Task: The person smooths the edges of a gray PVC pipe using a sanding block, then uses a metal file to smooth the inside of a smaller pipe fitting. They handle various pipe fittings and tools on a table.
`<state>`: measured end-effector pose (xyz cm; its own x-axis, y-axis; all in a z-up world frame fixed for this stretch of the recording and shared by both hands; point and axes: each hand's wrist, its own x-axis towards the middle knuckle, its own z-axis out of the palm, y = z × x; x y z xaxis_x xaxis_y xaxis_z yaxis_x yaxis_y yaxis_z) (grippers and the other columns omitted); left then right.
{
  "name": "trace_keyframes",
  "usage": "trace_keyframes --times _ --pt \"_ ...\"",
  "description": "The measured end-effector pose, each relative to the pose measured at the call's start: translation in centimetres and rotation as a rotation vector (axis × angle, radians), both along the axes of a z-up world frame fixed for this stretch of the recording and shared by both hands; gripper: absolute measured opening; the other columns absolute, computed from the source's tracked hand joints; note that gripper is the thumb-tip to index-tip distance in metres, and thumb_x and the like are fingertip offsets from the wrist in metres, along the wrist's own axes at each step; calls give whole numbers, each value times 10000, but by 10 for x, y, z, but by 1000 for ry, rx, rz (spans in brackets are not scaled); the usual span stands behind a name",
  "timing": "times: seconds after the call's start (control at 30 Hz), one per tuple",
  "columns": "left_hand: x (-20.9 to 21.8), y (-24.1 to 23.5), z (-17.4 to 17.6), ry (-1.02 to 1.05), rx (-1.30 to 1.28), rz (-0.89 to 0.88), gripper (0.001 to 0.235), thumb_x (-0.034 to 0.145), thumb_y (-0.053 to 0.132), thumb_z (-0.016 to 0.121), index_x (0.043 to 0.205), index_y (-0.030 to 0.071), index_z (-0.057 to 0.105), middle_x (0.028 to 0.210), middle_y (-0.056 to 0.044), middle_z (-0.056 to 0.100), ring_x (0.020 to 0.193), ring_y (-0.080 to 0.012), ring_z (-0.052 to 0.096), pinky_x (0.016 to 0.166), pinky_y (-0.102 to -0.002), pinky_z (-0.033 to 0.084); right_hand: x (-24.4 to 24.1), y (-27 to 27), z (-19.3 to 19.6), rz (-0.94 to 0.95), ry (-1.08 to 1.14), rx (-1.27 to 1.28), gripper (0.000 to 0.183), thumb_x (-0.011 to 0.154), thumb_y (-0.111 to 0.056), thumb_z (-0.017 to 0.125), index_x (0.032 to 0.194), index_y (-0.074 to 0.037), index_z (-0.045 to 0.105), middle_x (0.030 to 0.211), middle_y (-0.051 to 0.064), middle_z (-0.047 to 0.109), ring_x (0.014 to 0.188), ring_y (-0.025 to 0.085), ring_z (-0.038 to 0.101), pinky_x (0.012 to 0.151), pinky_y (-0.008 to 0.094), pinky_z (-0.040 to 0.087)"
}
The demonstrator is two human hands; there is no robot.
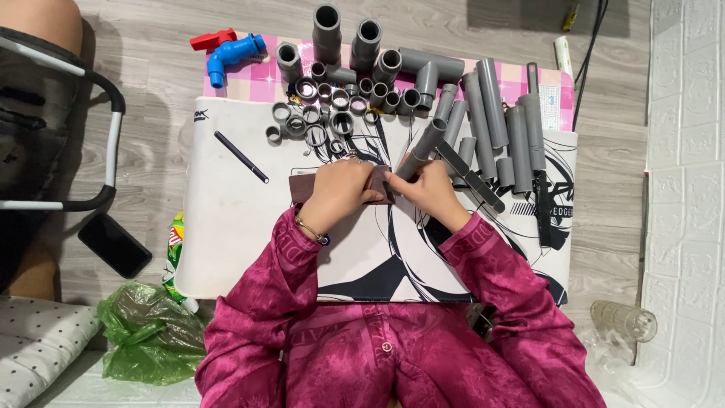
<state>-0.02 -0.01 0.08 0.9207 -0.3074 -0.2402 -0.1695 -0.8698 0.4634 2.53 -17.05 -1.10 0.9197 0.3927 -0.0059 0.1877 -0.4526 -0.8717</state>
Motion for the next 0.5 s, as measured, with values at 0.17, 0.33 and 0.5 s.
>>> trace_keyframes --times 0.17,0.33,0.5 --pt "2 0 -4 -21 9 -5 360 676 386 677 822 65 603 694 -102 593 736 -291 604 622 -386 480 0 -1 -2 -33 -23 17 247 738 -192 680 618 -31 536 478 138 541 460 183 529 417 277 412" --pt "-1 -1 1 -8 -9 -3 358 688 368 668 828 45 601 715 -127 601 754 -309 604 636 -402 481 1 0 -10 -57 -55 26 240 739 -197 695 643 -27 555 499 161 544 476 219 564 425 290 432" --pt "0 1 -7 -43 32 -17 364 677 394 674 842 79 598 689 -89 588 714 -274 607 596 -370 482 -4 -3 -1 -1 3 105 248 708 -179 700 596 -28 538 459 103 517 447 110 436 402 263 374"
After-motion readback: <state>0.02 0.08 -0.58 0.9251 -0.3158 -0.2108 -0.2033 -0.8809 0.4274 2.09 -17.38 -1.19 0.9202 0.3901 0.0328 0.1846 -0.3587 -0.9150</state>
